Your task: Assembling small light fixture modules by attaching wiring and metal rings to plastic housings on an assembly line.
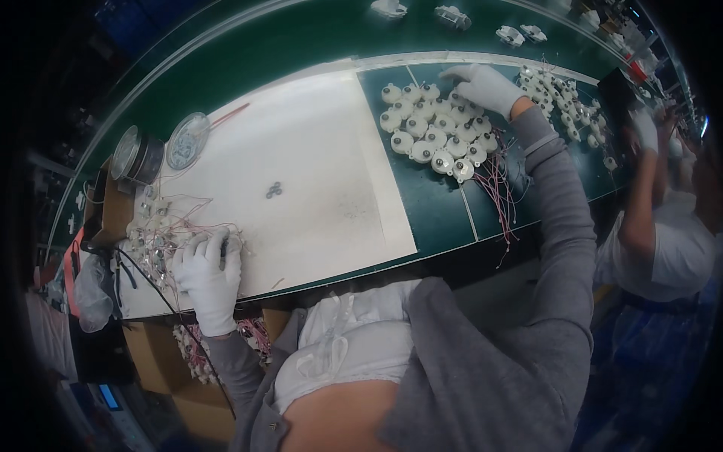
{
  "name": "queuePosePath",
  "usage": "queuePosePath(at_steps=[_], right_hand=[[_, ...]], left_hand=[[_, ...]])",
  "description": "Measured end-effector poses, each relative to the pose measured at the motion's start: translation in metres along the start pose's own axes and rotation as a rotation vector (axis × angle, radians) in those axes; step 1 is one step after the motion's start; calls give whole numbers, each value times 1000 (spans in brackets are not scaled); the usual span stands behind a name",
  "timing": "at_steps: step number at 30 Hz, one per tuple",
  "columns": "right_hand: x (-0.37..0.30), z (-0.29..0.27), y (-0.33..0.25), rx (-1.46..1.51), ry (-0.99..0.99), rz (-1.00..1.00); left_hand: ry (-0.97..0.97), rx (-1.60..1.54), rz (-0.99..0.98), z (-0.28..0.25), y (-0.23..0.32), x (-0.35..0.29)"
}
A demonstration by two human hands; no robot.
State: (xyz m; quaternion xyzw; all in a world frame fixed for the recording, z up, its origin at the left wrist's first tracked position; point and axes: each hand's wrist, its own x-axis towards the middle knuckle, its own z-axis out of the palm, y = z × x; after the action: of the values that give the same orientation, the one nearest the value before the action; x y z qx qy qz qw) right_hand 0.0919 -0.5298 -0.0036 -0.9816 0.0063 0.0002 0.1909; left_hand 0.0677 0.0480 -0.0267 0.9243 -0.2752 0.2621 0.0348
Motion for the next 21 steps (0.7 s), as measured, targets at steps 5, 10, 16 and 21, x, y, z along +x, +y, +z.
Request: queuePosePath(at_steps=[5, 10, 16, 21], right_hand=[[-8, 6, 9, 101, 336, -187], [-5, 35, 9, -182, 110, -191], [-6, 31, 24, -335, -19, -384], [-7, 13, -86, 227, 301, -337]], left_hand=[[10, -98, -38, 3, -1, -1], [94, -167, -32, 6, -2, 3], [187, -409, -184, -1, -4, -2], [260, -662, -329, -5, 2, -5]])
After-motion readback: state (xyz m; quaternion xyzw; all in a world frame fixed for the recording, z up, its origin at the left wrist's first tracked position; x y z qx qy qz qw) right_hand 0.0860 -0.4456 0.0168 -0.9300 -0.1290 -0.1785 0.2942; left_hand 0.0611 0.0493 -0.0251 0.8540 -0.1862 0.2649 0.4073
